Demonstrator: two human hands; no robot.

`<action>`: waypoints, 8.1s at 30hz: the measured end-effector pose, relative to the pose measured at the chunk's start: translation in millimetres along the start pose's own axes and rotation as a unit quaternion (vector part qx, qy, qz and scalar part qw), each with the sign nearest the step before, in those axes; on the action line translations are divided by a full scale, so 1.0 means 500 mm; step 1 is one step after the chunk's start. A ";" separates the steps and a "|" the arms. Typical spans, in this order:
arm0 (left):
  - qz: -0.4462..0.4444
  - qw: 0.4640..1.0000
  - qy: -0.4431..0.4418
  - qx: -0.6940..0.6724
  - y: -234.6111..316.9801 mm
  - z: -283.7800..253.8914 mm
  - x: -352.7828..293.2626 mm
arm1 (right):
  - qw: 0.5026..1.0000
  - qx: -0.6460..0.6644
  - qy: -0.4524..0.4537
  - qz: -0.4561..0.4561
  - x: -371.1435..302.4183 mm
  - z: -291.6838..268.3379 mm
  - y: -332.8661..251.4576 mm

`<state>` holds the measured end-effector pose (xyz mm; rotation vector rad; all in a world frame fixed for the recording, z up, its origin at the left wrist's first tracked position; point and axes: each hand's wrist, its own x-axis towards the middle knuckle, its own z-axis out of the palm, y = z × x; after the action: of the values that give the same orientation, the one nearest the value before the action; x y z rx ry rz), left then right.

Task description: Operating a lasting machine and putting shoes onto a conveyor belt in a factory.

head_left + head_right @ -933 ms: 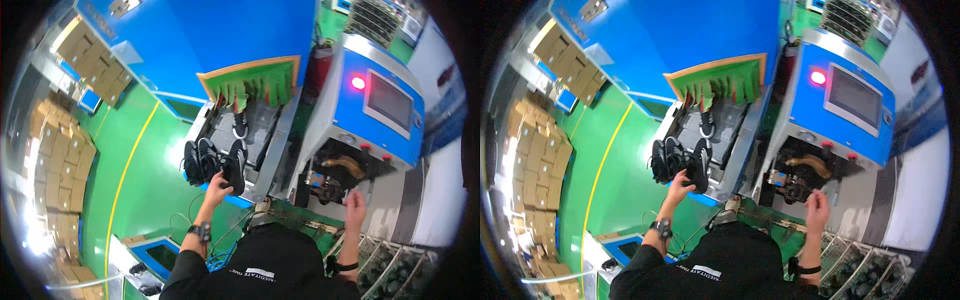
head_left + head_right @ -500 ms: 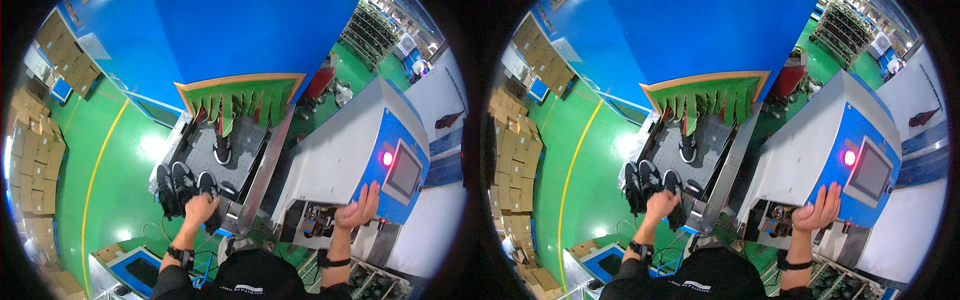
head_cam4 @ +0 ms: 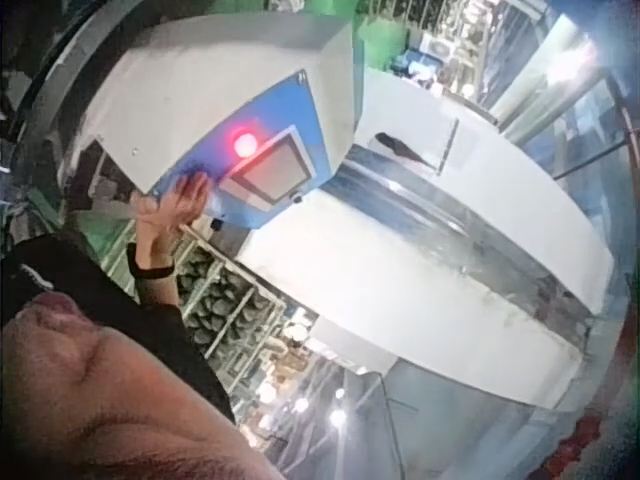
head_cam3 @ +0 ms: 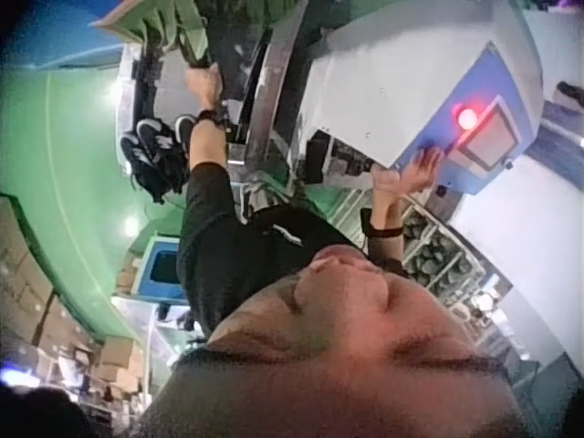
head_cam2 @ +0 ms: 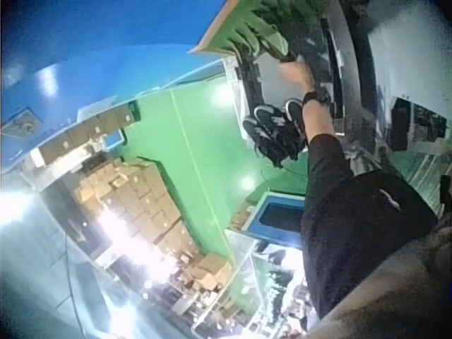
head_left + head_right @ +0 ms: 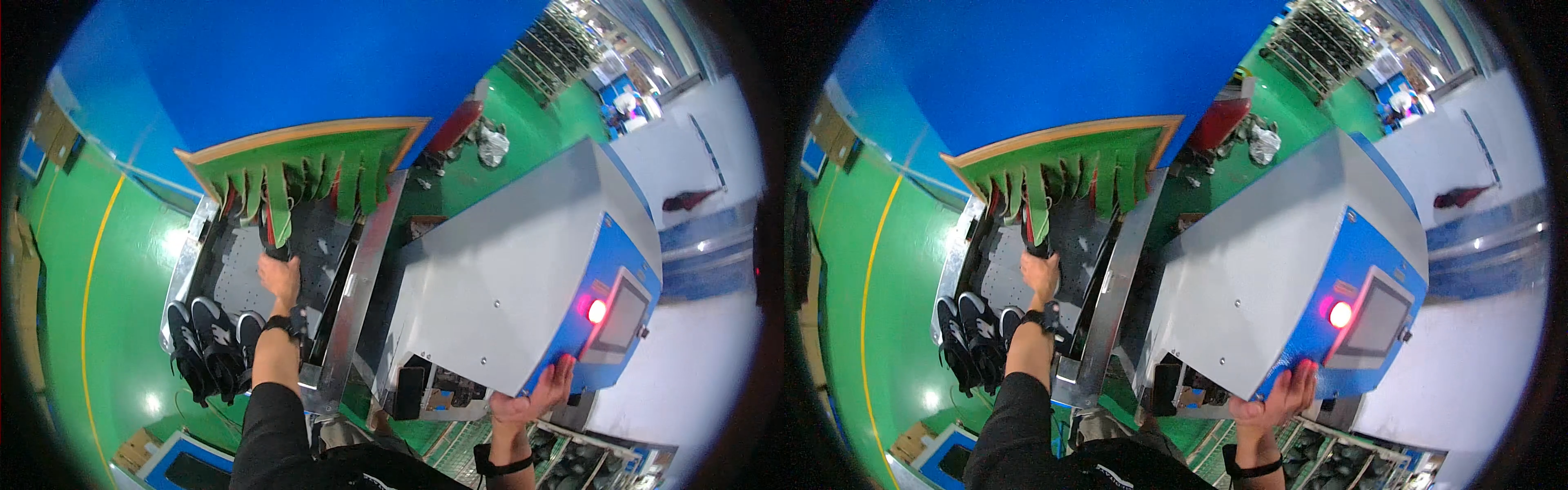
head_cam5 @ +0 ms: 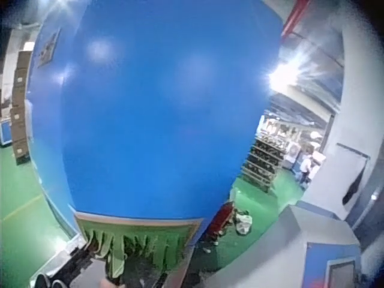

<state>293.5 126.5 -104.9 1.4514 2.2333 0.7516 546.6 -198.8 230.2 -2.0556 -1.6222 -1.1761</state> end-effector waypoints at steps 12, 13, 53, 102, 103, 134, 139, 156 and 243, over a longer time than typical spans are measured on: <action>-0.252 0.622 -0.502 -0.546 -0.061 -0.363 -0.301 | 0.989 0.134 0.010 0.067 0.027 -0.066 -0.005; -0.216 0.637 -0.513 -0.533 -0.069 -0.406 -0.337 | 0.983 0.162 -0.022 0.079 0.020 -0.081 -0.005; -0.023 0.634 -0.758 -0.152 0.086 -0.542 -0.827 | 0.600 0.545 -0.207 0.547 -0.471 -0.278 0.209; -0.198 0.385 -0.901 -0.036 -0.019 -0.409 -0.880 | 0.469 0.480 -0.294 0.680 -0.546 -0.465 0.042; -0.178 0.381 -0.901 -0.106 -0.021 -0.413 -0.878 | 0.540 0.449 -0.290 0.650 -0.538 -0.408 0.045; 0.230 0.557 -0.796 0.049 0.108 -0.597 -1.280 | -0.038 0.356 0.737 0.573 -1.541 -0.850 0.219; 0.129 0.618 -0.774 -0.056 0.074 -0.583 -1.150 | 0.080 0.288 0.690 0.659 -1.592 -0.778 0.220; 0.348 0.860 -0.371 -0.046 -0.326 -0.650 -0.447 | 0.254 0.487 -0.268 0.791 -0.990 -0.165 0.090; 0.046 0.954 -0.287 -0.074 0.094 0.035 0.027 | 0.998 0.009 -0.062 0.030 0.086 -0.030 -0.046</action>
<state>331.7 158.0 -90.0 1.4724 1.6447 0.4334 521.2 -171.3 264.7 -2.1880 -1.6056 -1.0289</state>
